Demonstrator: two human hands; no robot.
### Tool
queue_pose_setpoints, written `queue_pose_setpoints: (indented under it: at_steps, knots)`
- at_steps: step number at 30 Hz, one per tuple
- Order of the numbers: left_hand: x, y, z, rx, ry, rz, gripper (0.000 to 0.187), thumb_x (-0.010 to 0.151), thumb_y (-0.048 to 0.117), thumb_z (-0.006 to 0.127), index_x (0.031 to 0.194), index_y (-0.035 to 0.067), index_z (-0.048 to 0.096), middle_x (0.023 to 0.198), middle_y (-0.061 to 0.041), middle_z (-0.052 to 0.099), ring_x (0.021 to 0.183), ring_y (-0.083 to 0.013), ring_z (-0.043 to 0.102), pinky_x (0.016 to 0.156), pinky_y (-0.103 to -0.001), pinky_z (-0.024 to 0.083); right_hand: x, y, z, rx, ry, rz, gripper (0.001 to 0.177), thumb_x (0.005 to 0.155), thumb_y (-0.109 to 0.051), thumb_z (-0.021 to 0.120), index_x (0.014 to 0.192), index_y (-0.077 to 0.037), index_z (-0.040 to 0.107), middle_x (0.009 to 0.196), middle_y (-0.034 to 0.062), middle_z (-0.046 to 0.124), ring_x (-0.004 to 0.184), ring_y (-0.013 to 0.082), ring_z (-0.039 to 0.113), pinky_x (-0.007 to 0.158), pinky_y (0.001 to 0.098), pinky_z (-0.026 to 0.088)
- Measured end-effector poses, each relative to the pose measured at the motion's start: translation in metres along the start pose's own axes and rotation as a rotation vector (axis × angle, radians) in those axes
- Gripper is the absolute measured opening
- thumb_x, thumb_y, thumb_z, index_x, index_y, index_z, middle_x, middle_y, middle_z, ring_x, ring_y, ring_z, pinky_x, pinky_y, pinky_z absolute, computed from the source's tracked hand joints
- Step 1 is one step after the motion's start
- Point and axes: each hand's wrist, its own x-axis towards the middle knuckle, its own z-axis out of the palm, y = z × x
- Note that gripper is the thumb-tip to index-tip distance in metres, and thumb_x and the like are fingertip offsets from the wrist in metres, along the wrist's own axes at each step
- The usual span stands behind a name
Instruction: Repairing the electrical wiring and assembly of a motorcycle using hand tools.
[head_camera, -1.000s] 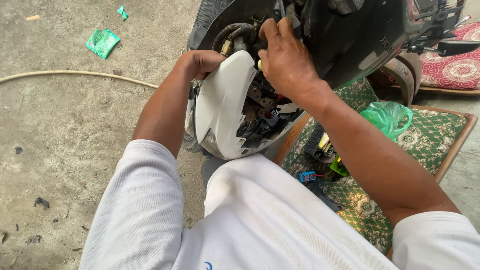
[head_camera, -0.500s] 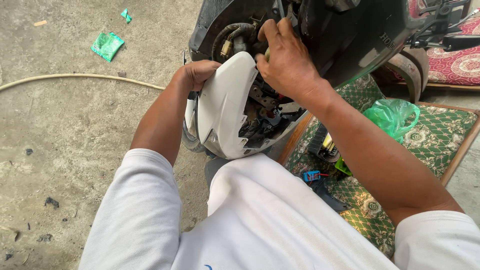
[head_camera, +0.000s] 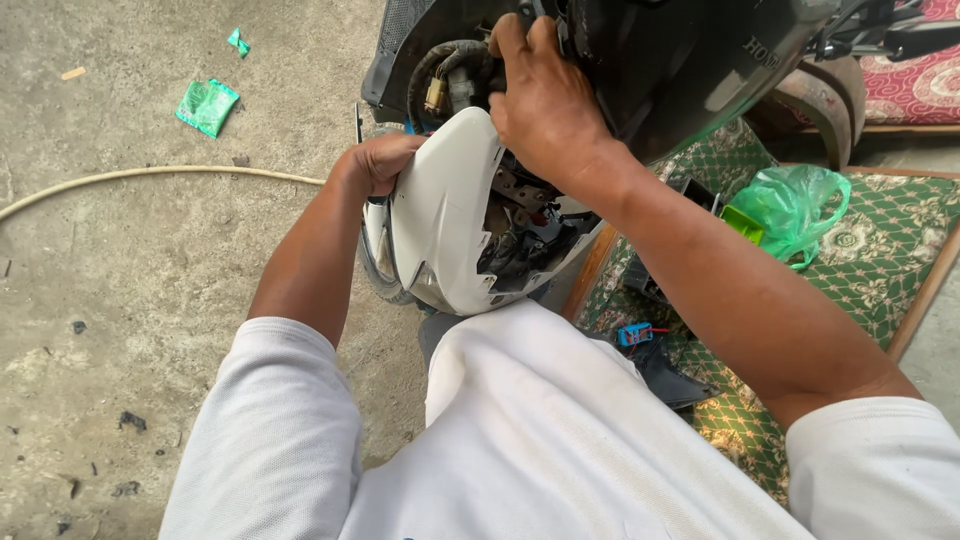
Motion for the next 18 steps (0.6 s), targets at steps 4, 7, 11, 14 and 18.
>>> queue_pose_setpoints:
  at_steps: [4,7,11,14,18]
  knots:
    - [-0.001,-0.002,-0.004,0.011,-0.019,0.009,0.06,0.092,0.047,0.06,0.134,0.004,0.065,0.126,-0.02,0.073,0.107,-0.0263,0.075,0.092,-0.047,0.062,0.004,0.003,0.004,0.066,-0.026,-0.044,0.057,0.082,0.002,0.075,0.124,-0.009,0.039,0.118,0.0171,0.043,0.092,0.0326,0.064,0.08,0.045,0.058]
    - [-0.002,0.004,-0.002,0.022,-0.052,0.024,0.06,0.093,0.047,0.059,0.136,0.006,0.063,0.126,-0.018,0.073,0.108,-0.0249,0.074,0.092,-0.046,0.062,0.004,0.004,-0.004,0.101,-0.054,-0.038,0.061,0.077,0.004,0.077,0.123,-0.011,0.04,0.118,0.0149,0.044,0.096,0.031,0.064,0.083,0.0442,0.058]
    - [-0.001,-0.001,-0.004,0.007,-0.076,0.042,0.06,0.092,0.047,0.058,0.139,0.011,0.06,0.127,-0.017,0.072,0.108,-0.0243,0.073,0.092,-0.047,0.061,-0.001,0.005,-0.002,0.112,-0.049,-0.05,0.052,0.083,-0.014,0.083,0.118,-0.012,0.044,0.116,0.0134,0.048,0.1,0.0326,0.062,0.084,0.0474,0.056]
    - [0.015,-0.017,-0.013,-0.059,-0.088,0.03,0.06,0.095,0.048,0.057,0.138,0.007,0.063,0.127,-0.018,0.072,0.108,-0.026,0.073,0.093,-0.048,0.061,0.001,-0.012,-0.005,0.103,-0.05,0.055,0.048,0.097,-0.031,0.08,0.118,-0.008,0.044,0.116,0.016,0.049,0.099,0.0347,0.063,0.084,0.0488,0.055]
    - [0.022,-0.023,-0.019,-0.062,-0.094,-0.007,0.057,0.096,0.047,0.057,0.137,0.006,0.064,0.128,-0.018,0.073,0.109,-0.0272,0.074,0.095,-0.049,0.06,-0.002,-0.005,0.0,0.125,-0.039,0.142,0.039,0.096,-0.019,0.072,0.12,-0.003,0.045,0.116,0.0188,0.049,0.096,0.0379,0.062,0.083,0.0509,0.054]
